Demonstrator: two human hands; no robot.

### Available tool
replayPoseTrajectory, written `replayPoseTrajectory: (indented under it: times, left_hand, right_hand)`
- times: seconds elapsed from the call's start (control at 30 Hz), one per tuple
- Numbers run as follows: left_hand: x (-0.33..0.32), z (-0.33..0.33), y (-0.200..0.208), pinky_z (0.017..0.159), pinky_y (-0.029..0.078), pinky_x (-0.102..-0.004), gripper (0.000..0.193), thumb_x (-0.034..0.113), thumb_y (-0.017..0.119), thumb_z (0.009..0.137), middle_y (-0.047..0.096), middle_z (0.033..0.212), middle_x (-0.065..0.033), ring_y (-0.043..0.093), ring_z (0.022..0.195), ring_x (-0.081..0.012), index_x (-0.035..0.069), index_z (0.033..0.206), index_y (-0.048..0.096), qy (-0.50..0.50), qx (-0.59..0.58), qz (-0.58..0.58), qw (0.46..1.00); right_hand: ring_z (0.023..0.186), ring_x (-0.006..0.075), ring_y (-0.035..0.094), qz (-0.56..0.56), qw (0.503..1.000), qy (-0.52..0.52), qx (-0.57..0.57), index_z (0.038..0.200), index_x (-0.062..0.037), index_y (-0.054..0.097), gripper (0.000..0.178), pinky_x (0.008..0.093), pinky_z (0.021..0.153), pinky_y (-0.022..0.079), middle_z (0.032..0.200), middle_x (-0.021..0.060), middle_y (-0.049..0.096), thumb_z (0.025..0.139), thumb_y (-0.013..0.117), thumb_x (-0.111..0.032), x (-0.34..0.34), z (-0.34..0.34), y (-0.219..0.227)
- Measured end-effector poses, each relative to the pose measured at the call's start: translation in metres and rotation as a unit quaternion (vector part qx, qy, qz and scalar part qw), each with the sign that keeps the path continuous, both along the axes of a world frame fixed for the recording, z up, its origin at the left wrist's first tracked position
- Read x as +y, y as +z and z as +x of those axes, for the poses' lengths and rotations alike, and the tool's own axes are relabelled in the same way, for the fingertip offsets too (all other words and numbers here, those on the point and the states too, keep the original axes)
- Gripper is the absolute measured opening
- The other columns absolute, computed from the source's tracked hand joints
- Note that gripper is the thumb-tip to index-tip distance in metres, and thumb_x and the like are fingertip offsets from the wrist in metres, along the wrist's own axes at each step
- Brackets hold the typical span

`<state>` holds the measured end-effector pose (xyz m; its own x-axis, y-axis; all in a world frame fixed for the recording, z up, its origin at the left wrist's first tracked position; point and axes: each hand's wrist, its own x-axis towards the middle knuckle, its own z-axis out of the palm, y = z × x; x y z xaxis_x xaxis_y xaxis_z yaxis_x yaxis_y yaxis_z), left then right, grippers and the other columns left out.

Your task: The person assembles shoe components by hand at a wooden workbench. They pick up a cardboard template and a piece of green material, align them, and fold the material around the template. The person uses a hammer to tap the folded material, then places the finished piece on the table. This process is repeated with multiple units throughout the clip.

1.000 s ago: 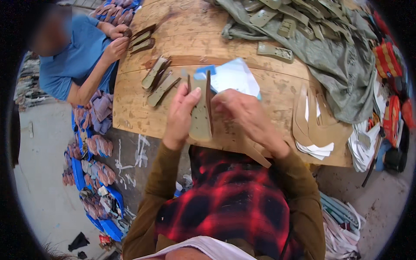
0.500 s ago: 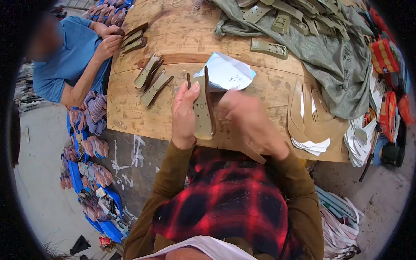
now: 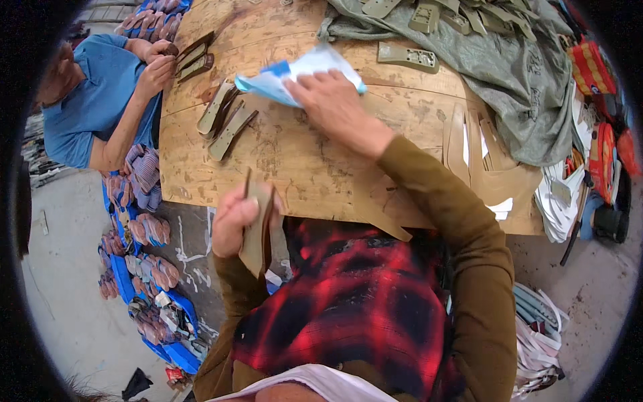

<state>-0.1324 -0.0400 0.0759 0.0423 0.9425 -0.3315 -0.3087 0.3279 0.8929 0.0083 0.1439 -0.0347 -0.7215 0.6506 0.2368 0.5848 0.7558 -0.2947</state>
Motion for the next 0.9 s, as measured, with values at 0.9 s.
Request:
replayPoseTrajectory:
  times: [0.9]
  left_hand:
    - [0.009, 0.071, -0.092, 0.049, 0.043, -0.0180, 0.028, 0.014, 0.066, 0.093, 0.065, 0.095, -0.0034, 0.060, 0.070, -0.0047, 0.003, 0.117, 0.055, 0.038, -0.123, -0.077, 0.989]
  right_hand:
    - [0.071, 0.0174, 0.055, -0.211, 0.938, -0.185, 0.206, 0.108, -0.0025, 0.063, 0.028, 0.0288, 0.063, 0.044, 0.087, 0.0058, 0.061, 0.092, 0.061, -0.026, 0.065, 0.187, 0.011]
